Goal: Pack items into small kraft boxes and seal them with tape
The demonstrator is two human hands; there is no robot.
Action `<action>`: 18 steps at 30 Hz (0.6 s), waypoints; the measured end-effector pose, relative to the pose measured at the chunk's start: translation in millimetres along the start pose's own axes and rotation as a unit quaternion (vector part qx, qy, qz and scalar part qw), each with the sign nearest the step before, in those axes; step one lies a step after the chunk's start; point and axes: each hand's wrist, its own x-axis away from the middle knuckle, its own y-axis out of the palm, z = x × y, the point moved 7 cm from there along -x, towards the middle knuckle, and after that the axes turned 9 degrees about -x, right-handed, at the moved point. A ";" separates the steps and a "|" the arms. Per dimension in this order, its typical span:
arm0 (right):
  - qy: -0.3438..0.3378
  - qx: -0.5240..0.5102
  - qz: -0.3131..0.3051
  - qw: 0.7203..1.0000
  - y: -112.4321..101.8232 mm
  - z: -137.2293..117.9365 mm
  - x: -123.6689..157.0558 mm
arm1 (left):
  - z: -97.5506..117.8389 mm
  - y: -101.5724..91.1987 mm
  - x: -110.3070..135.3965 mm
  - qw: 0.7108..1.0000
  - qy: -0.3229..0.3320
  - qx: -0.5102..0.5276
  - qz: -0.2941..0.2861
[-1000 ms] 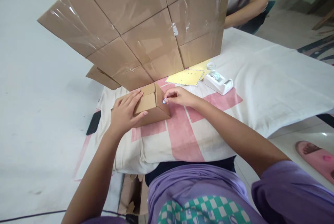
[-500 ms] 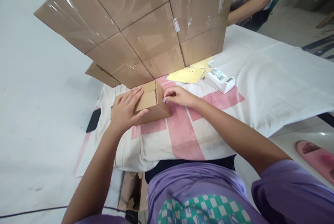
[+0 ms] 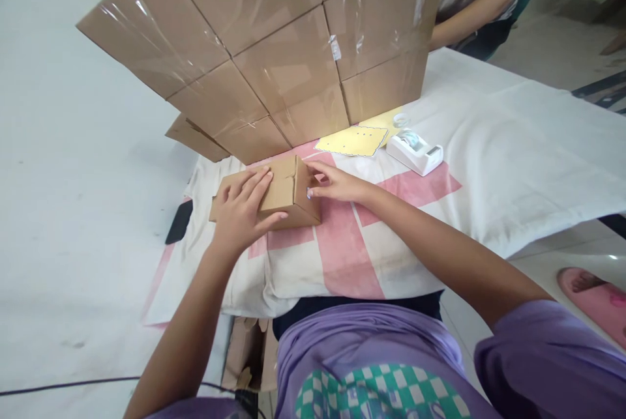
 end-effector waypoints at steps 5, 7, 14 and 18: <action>-0.005 0.024 0.017 1.000 16.1 4.6 5.4 | 34.7 6.0 35.2 0.975 -0.200 -0.011 0.097; -0.007 0.038 0.016 0.999 23.5 3.2 7.6 | 51.9 10.6 44.0 0.962 -0.241 0.008 0.129; -0.010 0.079 0.014 0.997 31.9 -7.8 10.9 | 66.2 15.2 47.7 0.929 -0.280 0.052 0.238; -0.002 0.067 0.007 0.998 33.5 -8.0 10.6 | 65.3 14.9 48.6 0.929 -0.264 0.051 0.254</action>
